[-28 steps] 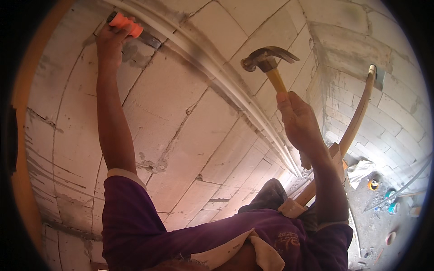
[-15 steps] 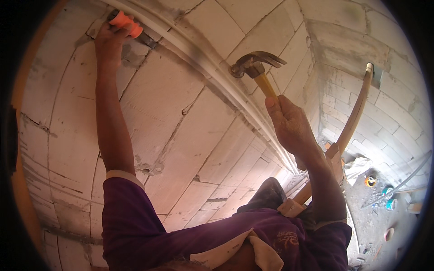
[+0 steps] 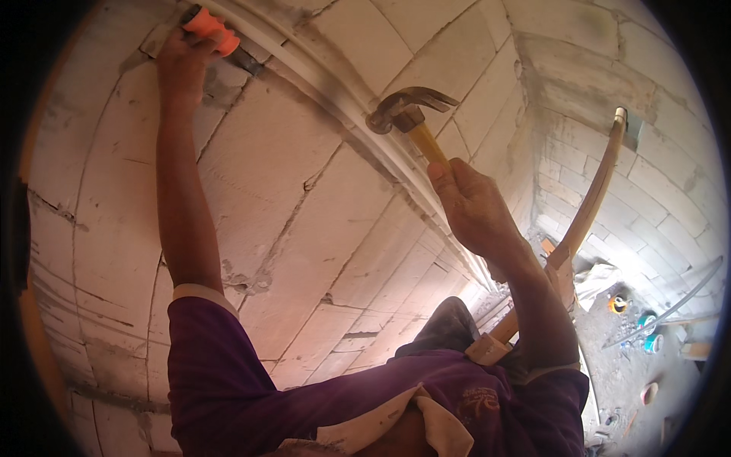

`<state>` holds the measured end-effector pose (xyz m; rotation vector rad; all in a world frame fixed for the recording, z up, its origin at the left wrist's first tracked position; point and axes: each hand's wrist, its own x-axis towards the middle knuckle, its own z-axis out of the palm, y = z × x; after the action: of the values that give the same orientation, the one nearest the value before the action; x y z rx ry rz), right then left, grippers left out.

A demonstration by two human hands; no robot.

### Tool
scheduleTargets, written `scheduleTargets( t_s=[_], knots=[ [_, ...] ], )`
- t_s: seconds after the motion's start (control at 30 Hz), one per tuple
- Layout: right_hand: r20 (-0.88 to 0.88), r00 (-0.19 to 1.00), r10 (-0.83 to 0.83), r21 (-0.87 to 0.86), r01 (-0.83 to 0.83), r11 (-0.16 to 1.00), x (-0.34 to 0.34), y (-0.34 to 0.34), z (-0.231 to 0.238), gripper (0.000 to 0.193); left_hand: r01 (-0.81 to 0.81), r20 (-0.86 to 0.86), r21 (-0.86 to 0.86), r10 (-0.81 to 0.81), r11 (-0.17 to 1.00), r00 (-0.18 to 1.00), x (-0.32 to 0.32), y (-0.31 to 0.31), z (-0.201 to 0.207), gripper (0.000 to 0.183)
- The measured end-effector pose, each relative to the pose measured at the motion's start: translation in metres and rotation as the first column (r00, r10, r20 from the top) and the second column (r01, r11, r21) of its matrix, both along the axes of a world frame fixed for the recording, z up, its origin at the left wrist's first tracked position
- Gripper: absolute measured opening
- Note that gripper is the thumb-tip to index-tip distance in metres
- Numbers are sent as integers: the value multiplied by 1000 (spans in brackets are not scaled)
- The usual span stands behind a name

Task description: The person uses a hammer and a chisel to secure a white plastic conduit pipe to a white brick wall. They repeatedly strike the chisel to drive fasteners into the wall along the length of the pipe, working from a standing position on a ladder.

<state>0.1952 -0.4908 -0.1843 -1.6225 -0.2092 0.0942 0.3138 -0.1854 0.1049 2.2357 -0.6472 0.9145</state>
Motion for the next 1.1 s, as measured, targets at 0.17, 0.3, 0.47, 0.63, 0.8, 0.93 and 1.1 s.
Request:
scheduleTargets(
  t_s=[0.17, 0.3, 0.47, 0.63, 0.8, 0.93, 1.1],
  knots=[
    [20, 1000, -9, -57, 10, 998, 3, 1, -1, 49, -61, 2, 33, 61, 998, 998, 2, 5, 8, 37],
    [9, 1000, 14, -28, -14, 1000, 5, 8, -5, 50, -188, 114, 86, 178, 978, 977, 3, 2, 3, 43],
    [13, 999, 49, -7, -49, 999, 3, 16, -8, 51, -423, 556, 141, 282, 895, 782, -15, -42, -21, 40],
    [86, 994, 66, -122, -56, 991, 1, 13, -1, 52, -436, 625, 230, 212, 870, 751, -18, -36, -16, 48],
    [122, 992, 20, -116, -6, 993, -1, 7, -5, 53, -298, 336, 134, 240, 945, 911, -31, -43, -12, 50],
    [84, 996, 29, -86, -22, 996, -3, 4, -3, 53, -166, 182, 94, 147, 982, 972, -25, -17, -2, 53],
    [106, 994, 29, -105, -18, 994, -1, 7, 0, 51, -365, 202, 132, 336, 922, 920, -23, -22, -9, 46]
  ],
)
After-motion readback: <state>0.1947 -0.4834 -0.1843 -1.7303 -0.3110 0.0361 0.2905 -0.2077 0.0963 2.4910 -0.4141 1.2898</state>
